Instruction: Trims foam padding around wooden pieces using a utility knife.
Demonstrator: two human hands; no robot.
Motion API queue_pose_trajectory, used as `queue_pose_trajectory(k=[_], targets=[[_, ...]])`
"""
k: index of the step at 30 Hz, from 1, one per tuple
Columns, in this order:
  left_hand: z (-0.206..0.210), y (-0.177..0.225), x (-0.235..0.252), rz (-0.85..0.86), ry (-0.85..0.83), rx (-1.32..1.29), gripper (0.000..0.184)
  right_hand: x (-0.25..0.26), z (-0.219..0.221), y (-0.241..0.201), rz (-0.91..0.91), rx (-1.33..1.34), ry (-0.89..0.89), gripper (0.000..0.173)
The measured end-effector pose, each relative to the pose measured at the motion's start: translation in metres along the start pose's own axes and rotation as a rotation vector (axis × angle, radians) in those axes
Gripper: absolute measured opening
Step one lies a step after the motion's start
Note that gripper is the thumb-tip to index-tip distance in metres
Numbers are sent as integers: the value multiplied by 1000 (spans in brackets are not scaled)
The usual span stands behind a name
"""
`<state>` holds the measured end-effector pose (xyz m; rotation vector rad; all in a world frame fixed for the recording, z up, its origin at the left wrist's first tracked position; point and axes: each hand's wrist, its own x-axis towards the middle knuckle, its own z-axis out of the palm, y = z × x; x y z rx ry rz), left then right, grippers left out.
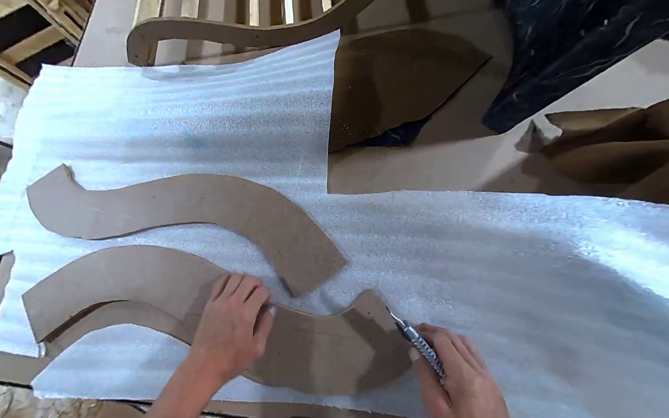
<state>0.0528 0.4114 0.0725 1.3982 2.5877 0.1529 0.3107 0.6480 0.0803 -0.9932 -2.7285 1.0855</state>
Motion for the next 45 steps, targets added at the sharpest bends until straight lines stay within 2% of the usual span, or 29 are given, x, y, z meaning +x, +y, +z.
queue_pose_trajectory(k=[8, 11, 17, 19, 21, 24, 27, 29, 32, 36, 39, 41, 43, 45], targets=[[6, 1, -9, 31, 44, -28, 32, -11, 7, 3, -9, -43, -21, 22], [9, 0, -18, 35, 48, -77, 37, -13, 5, 5, -21, -51, -19, 23], [9, 3, -27, 40, -59, -28, 53, -15, 6, 4, 0, -9, -8, 27], [9, 6, -30, 17, 6, -61, 51, -12, 8, 5, 32, 9, 4, 29], [12, 19, -29, 19, 174, -109, 40, -8, 9, 10, 39, 16, 26, 30], [14, 44, -7, 112, 300, -137, 30, -3, 2, 17, 72, 88, -18, 28], [27, 60, 29, 194, 208, -164, 44, 4, -8, 23, 102, 167, -80, 25], [36, 64, 50, 178, 174, -165, 52, 7, -10, 25, 101, 172, -112, 24], [44, 71, 63, 101, 218, -180, 40, 4, -6, 29, 64, 173, -132, 26], [38, 82, 66, 57, 214, -193, 35, -3, -6, 30, 118, 282, -94, 25], [38, 82, 72, 122, 199, -194, 47, -16, -10, 23, 139, 232, -25, 34], [41, 81, 81, 146, 172, -157, 55, -29, -7, 21, 42, 109, 36, 40], [37, 81, 86, 155, 224, -183, 47, -37, 2, 22, -90, -15, 150, 40], [30, 87, 79, 182, 295, -226, 40, -40, 5, 22, -146, -77, 201, 41]])
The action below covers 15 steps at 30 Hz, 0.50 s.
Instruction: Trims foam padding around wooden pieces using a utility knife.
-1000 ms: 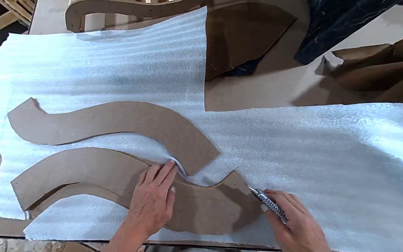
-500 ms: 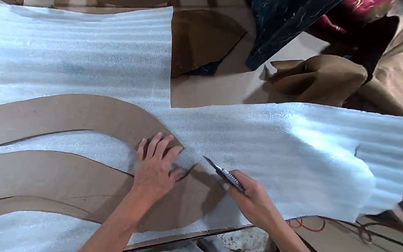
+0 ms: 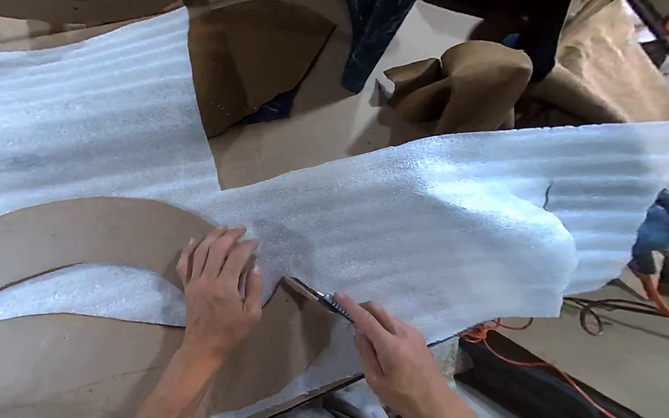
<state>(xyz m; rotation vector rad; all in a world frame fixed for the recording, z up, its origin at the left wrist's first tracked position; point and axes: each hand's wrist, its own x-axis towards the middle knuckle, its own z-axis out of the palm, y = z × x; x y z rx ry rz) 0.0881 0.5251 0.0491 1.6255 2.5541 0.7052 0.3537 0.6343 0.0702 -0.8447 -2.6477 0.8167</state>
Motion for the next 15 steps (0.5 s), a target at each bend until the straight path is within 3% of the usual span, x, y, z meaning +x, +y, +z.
queue_pose_trajectory(k=[5, 15], targets=[[9, 5, -14, 188, -116, -17, 42, 4, 1, 4, -33, -35, -27, 45], [0, -3, 37, 377, -499, 12, 51, 20, -3, 2, -93, -80, -84, 49]])
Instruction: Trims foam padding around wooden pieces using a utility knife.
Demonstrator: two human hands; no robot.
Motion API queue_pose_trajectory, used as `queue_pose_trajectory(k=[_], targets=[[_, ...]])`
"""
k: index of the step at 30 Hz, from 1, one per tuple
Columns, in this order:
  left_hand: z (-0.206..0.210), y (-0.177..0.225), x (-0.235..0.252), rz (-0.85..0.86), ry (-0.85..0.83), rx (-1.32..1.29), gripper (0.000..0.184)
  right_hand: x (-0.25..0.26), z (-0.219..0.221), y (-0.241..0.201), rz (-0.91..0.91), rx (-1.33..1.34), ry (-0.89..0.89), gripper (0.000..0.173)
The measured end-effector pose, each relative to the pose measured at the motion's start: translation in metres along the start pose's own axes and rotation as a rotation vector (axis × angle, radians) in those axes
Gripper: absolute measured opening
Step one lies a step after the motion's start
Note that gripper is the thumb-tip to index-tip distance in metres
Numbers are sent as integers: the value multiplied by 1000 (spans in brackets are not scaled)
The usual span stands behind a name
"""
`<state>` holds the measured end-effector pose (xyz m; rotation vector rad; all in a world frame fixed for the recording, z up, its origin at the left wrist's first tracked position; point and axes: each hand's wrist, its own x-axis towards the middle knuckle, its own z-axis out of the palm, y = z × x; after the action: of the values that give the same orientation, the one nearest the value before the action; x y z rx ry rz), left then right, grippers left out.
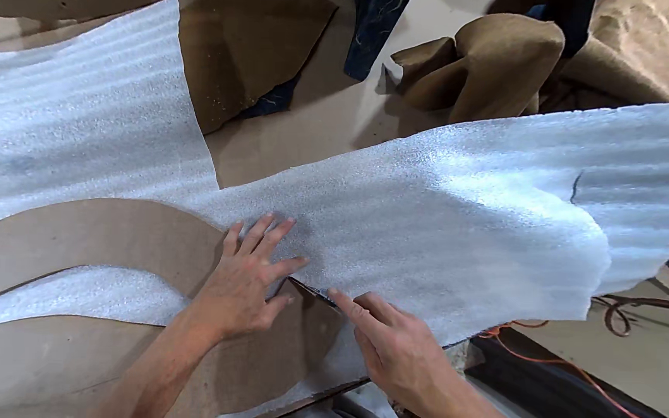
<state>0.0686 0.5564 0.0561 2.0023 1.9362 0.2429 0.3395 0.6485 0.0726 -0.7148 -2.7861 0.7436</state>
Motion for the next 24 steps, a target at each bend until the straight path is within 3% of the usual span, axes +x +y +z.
queue_pose_trajectory(k=[7, 10, 13, 15, 19, 21, 24], targets=[[-14, 8, 6, -53, -119, 125, 61, -14, -36, -3, -8, -110, -132, 53], [-19, 14, 12, -74, -198, 151, 68, -44, -72, 7, 190, 2, -223, 44], [-25, 14, 21, -59, -256, 149, 77, -54, -85, 14, 414, 209, -251, 47], [-21, 18, 17, 12, -130, 110, 70, -48, -77, 3, 474, 383, -177, 36], [4, 56, -53, 29, 267, 24, 32, -23, -37, -34, 538, 609, -92, 26], [17, 68, -108, -56, 314, 21, 38, -9, -20, -47, 502, 496, -79, 30], [25, 55, -187, -196, 211, 67, 59, 6, 2, -57, 394, 238, -107, 31]])
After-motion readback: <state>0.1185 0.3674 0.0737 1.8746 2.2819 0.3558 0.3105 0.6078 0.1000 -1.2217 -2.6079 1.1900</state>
